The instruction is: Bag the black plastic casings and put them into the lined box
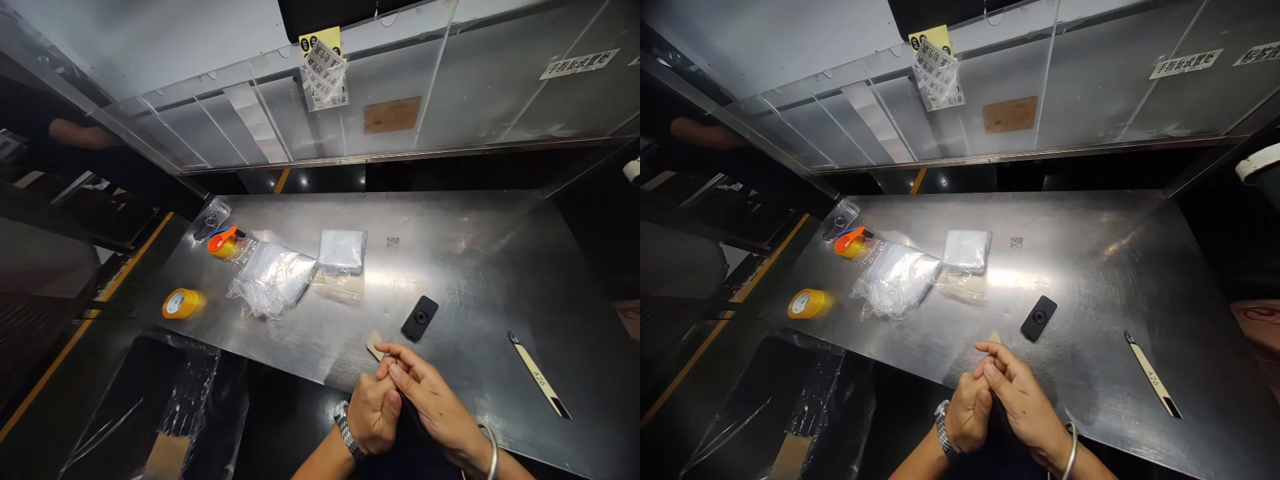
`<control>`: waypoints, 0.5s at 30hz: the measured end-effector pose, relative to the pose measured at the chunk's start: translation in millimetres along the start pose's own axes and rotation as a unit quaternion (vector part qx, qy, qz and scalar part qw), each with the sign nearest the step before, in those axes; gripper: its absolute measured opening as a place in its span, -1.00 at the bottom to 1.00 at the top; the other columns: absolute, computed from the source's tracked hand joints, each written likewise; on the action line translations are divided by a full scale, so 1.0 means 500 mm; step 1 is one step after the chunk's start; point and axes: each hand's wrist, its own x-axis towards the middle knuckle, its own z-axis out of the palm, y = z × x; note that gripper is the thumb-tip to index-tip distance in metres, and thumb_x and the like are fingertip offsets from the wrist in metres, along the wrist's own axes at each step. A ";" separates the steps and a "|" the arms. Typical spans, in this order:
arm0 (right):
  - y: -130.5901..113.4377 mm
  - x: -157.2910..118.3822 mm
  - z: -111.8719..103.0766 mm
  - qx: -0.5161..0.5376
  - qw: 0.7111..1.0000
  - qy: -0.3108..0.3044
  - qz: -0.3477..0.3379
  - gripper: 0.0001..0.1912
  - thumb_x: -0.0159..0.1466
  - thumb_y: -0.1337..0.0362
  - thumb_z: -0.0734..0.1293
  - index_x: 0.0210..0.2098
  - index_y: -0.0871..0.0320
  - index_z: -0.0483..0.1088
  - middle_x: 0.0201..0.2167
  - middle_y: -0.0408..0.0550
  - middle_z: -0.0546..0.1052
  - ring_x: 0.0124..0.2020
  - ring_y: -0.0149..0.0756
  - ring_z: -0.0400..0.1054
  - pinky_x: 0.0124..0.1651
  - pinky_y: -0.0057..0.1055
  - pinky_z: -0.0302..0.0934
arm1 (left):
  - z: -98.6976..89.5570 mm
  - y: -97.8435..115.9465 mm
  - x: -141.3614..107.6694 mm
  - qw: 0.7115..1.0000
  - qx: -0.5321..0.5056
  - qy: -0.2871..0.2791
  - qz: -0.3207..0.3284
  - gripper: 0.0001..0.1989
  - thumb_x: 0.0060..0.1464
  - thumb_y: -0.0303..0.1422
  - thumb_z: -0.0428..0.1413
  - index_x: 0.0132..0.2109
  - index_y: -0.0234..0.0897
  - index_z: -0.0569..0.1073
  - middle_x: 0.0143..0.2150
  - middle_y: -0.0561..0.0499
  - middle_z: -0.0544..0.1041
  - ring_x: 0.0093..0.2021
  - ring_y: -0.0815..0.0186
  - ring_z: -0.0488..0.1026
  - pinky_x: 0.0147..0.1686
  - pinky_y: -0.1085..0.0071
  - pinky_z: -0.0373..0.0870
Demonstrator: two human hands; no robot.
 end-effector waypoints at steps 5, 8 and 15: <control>0.019 0.016 -0.004 -0.055 0.997 0.050 -0.003 -0.60 0.27 0.03 0.09 -0.14 0.13 0.38 -0.33 -0.03 0.49 -0.30 -0.25 0.39 -0.19 -0.27 0.30 | 0.016 -0.036 0.000 0.953 -0.278 0.032 -0.114 -0.45 0.05 0.07 -0.22 -0.36 -0.29 0.43 -0.63 0.00 0.40 -0.67 0.39 0.29 -0.60 0.44 0.20; 0.033 0.002 -0.010 -0.164 0.978 0.090 -0.090 -0.65 0.26 0.08 0.12 -0.09 0.08 0.37 -0.10 0.02 0.44 -0.02 -0.15 0.29 0.06 -0.16 0.17 | 0.017 -0.062 0.019 0.833 -0.514 0.070 -0.192 -0.44 0.00 0.11 -0.19 -0.36 -0.31 0.38 -0.68 0.06 0.39 -0.77 0.42 0.26 -0.74 0.53 0.11; 0.093 -0.024 0.020 -0.393 0.892 0.068 -0.214 -0.50 0.19 0.21 0.25 0.12 0.03 0.14 0.11 0.01 0.23 0.15 -0.11 0.06 0.11 -0.16 0.15 | -0.013 -0.039 0.050 0.675 -0.619 0.232 -0.327 -0.61 -0.03 -0.08 0.06 -0.22 -0.34 0.39 -0.38 -0.04 0.47 -0.38 0.32 0.44 -0.30 0.42 0.34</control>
